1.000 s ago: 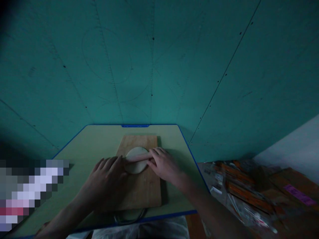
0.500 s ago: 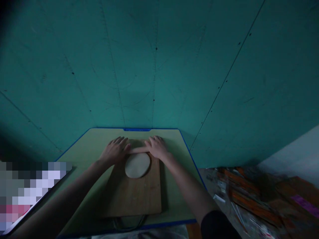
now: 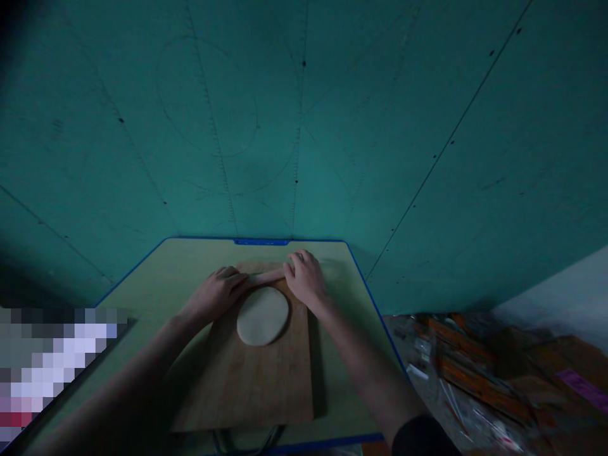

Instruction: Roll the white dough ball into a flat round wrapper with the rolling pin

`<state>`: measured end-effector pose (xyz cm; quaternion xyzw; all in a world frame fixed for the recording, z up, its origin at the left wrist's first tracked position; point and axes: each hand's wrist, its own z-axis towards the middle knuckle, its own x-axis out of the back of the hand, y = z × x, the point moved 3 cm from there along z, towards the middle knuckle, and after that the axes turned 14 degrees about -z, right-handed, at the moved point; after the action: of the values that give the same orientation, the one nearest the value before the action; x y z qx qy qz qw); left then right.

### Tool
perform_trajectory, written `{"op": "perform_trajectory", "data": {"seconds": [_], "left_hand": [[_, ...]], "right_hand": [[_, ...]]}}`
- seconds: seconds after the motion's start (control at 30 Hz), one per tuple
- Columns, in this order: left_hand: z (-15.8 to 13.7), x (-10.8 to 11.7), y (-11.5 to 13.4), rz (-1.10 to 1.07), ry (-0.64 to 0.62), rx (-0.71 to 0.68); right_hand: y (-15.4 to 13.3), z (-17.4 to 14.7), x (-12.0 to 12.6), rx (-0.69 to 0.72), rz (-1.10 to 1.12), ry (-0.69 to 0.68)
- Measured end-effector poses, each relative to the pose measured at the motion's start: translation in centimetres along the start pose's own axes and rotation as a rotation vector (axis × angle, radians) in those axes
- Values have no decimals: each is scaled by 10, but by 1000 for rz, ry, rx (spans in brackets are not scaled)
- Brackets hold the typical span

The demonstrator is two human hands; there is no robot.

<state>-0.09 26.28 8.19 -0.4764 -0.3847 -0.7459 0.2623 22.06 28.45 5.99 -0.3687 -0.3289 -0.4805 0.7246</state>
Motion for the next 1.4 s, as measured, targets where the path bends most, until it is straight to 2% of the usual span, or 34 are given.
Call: {"op": "perform_trajectory", "data": {"seconds": [0.43,0.7,0.9,1.27,1.4], "left_hand": [[-6,-2,2,-66,-53,11],[-13,8,-15,-41,-13,180],[-16,8,-15,-46,-5,203],[-16,5,-21,-77,-21,188],[-16,4,-23,-74,-17,193]], "right_hand": [[-11,-13,11,109,81,98],[-32,-22,10,207,84,-106],[-48,-29,7,248,13,-288],[-56,-30,11,239,3,-298],[-69,-35,14,254,12,-313]]}}
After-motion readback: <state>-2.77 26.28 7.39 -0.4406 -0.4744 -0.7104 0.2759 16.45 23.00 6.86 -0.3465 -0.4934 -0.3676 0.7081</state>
